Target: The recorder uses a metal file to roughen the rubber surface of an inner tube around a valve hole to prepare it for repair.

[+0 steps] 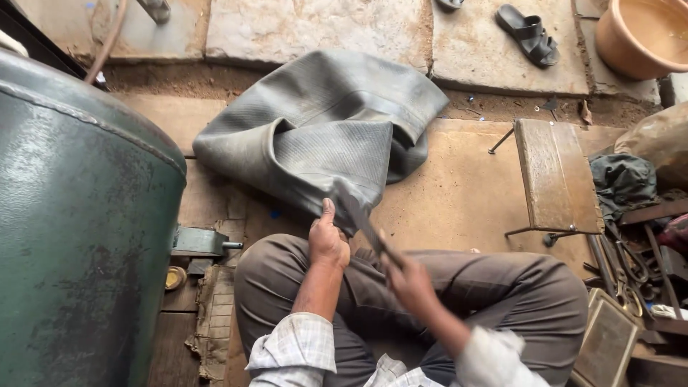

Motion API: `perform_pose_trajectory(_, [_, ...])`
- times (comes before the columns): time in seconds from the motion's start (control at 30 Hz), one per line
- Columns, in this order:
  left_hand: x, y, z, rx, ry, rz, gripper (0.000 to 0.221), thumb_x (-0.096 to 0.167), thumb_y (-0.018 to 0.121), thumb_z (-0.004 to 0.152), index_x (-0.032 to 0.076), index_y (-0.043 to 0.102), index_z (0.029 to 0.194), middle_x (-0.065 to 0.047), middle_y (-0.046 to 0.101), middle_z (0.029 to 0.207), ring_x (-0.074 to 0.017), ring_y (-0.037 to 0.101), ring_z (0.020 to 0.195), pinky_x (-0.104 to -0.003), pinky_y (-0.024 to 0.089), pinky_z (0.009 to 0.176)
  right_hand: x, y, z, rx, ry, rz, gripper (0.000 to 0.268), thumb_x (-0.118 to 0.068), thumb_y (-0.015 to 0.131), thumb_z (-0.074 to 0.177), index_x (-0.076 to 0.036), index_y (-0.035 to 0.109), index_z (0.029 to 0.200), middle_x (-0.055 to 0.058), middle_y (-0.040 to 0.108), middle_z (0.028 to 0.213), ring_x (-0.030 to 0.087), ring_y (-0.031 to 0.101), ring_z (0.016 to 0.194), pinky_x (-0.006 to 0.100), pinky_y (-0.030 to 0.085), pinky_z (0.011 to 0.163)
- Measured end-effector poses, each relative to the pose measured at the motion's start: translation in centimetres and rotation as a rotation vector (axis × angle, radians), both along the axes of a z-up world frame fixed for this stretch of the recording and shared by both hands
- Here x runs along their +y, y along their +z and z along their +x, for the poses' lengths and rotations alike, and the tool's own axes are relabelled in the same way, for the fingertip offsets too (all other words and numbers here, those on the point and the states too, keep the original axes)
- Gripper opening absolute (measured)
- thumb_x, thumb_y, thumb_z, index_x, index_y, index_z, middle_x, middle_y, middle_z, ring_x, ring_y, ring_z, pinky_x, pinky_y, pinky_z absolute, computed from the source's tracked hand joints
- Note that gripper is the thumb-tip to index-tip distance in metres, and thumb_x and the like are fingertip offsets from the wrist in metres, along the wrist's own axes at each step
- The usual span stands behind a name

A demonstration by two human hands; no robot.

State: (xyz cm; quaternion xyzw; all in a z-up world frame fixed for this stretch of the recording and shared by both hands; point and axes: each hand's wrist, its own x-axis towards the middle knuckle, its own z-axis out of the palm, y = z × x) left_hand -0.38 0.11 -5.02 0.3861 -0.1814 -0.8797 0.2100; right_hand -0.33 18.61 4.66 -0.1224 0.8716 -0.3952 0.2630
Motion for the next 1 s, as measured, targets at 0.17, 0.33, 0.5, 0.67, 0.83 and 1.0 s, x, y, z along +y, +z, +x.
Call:
perform_pose_trajectory(0.17, [0.1, 8.3, 0.8, 0.019, -0.019, 0.113, 0.032, 0.034, 0.061, 0.095, 0.002, 0.061, 0.099, -0.003, 0.066, 0.084, -0.0118, 0.065, 0.067, -0.025, 0.055, 0.061, -2.6, 1.7, 0.3, -0.05, -0.041, -0.089, 0.051, -0.025, 0.06, 0.099, -0.031, 0.056, 0.15, 0.02, 0.058, 0.068, 0.014, 0.049, 0.061, 0.035, 0.049, 0.061])
perform_pose_trajectory(0.33, [-0.2, 3.7, 0.0, -0.061, -0.015, -0.023, 0.035, 0.039, 0.073, 0.099, 0.009, 0.058, 0.091, 0.005, 0.049, 0.069, -0.005, 0.035, 0.047, -0.023, 0.028, 0.039, -7.3, 0.4, -5.3, 0.152, 0.002, -0.111, 0.047, -0.026, 0.058, 0.102, -0.034, 0.054, 0.149, 0.019, 0.07, 0.087, 0.013, 0.06, 0.07, 0.037, 0.053, 0.071])
perform_pose_trajectory(0.5, [-0.1, 6.2, 0.8, -0.011, 0.015, 0.058, 0.028, 0.032, 0.064, 0.096, 0.004, 0.059, 0.098, -0.002, 0.069, 0.08, -0.0092, 0.066, 0.061, -0.022, 0.053, 0.055, -5.9, 6.1, -3.1, 0.029, -0.047, 0.045, 0.052, -0.028, 0.052, 0.103, -0.032, 0.048, 0.155, 0.012, 0.059, 0.065, 0.017, 0.047, 0.055, 0.037, 0.043, 0.056])
perform_pose_trajectory(0.67, [0.0, 7.9, 0.6, -0.04, -0.012, 0.083, 0.031, 0.035, 0.066, 0.099, 0.005, 0.057, 0.099, -0.003, 0.06, 0.086, -0.0136, 0.059, 0.068, -0.028, 0.052, 0.061, 0.2, 1.5, 1.7, 0.013, -0.014, -0.116, 0.052, -0.023, 0.058, 0.1, -0.028, 0.052, 0.152, 0.01, 0.057, 0.07, 0.011, 0.052, 0.063, 0.033, 0.046, 0.059])
perform_pose_trajectory(0.83, [-0.1, 7.0, 0.4, 0.078, -0.023, 0.121, 0.035, 0.034, 0.059, 0.095, -0.001, 0.065, 0.098, -0.005, 0.07, 0.084, -0.0129, 0.07, 0.068, -0.025, 0.06, 0.061, -4.8, 4.0, -1.1, 0.015, 0.0, 0.055, 0.052, -0.024, 0.059, 0.1, -0.032, 0.054, 0.152, 0.031, 0.066, 0.084, 0.033, 0.064, 0.072, 0.039, 0.053, 0.073])
perform_pose_trajectory(1.0, [0.0, 3.9, 0.2, -0.009, -0.017, 0.019, 0.03, 0.033, 0.067, 0.099, 0.004, 0.062, 0.095, -0.003, 0.066, 0.077, -0.0099, 0.059, 0.055, -0.023, 0.042, 0.044, -8.8, 2.7, -6.2, 0.139, -0.084, -0.152, 0.047, -0.026, 0.058, 0.099, -0.026, 0.057, 0.146, 0.023, 0.073, 0.113, 0.025, 0.075, 0.097, 0.036, 0.055, 0.087])
